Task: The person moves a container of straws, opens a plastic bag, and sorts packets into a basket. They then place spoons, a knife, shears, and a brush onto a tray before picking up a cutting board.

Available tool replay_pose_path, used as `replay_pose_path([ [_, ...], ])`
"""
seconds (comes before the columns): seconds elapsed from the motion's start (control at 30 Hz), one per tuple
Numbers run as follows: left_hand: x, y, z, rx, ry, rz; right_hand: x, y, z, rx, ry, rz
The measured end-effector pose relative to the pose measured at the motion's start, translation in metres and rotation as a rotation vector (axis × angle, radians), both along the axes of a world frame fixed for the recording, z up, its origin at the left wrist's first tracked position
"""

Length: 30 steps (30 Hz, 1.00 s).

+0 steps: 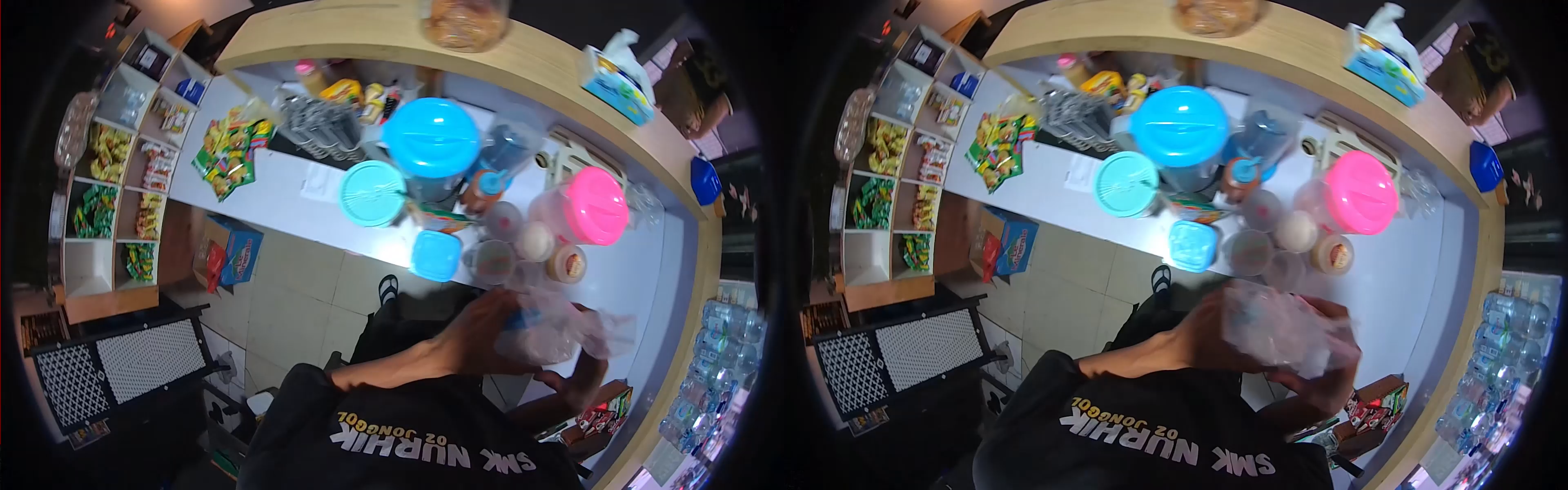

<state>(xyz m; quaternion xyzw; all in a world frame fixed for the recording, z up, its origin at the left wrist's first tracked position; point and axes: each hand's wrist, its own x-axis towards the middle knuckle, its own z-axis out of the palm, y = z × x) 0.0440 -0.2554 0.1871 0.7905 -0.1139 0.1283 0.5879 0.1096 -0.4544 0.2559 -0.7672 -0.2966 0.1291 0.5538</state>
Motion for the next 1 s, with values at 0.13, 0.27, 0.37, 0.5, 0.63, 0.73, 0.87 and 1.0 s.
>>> replay_pose_path([
  [0.13,-0.065,0.092,-0.008,0.131,0.015,0.199,-0.035,0.106,-0.016,-0.073,0.034,0.149],
  [0.27,-0.109,0.166,-0.007,0.167,0.011,0.521,-0.051,0.219,-0.041,-0.098,-0.254,0.291],
  [0.37,-0.124,0.210,-0.023,0.372,0.008,0.848,-0.060,0.298,-0.042,-0.093,-0.117,0.346],
  [0.5,-0.106,0.276,-0.048,0.360,0.083,0.982,-0.048,0.383,-0.087,0.035,-0.282,0.365],
  [0.63,-0.073,0.326,-0.085,0.294,0.158,0.953,-0.041,0.426,-0.113,0.065,-0.253,0.258],
  [0.73,-0.052,0.343,-0.111,0.273,0.096,0.955,-0.034,0.437,-0.143,-0.004,-0.497,0.185],
  [0.87,-0.041,0.351,-0.139,0.198,0.173,0.948,-0.031,0.439,-0.154,-0.163,-0.657,0.189],
  [1.0,-0.039,0.350,-0.152,0.152,0.104,0.956,-0.027,0.437,-0.154,-0.227,-0.712,0.207],
])
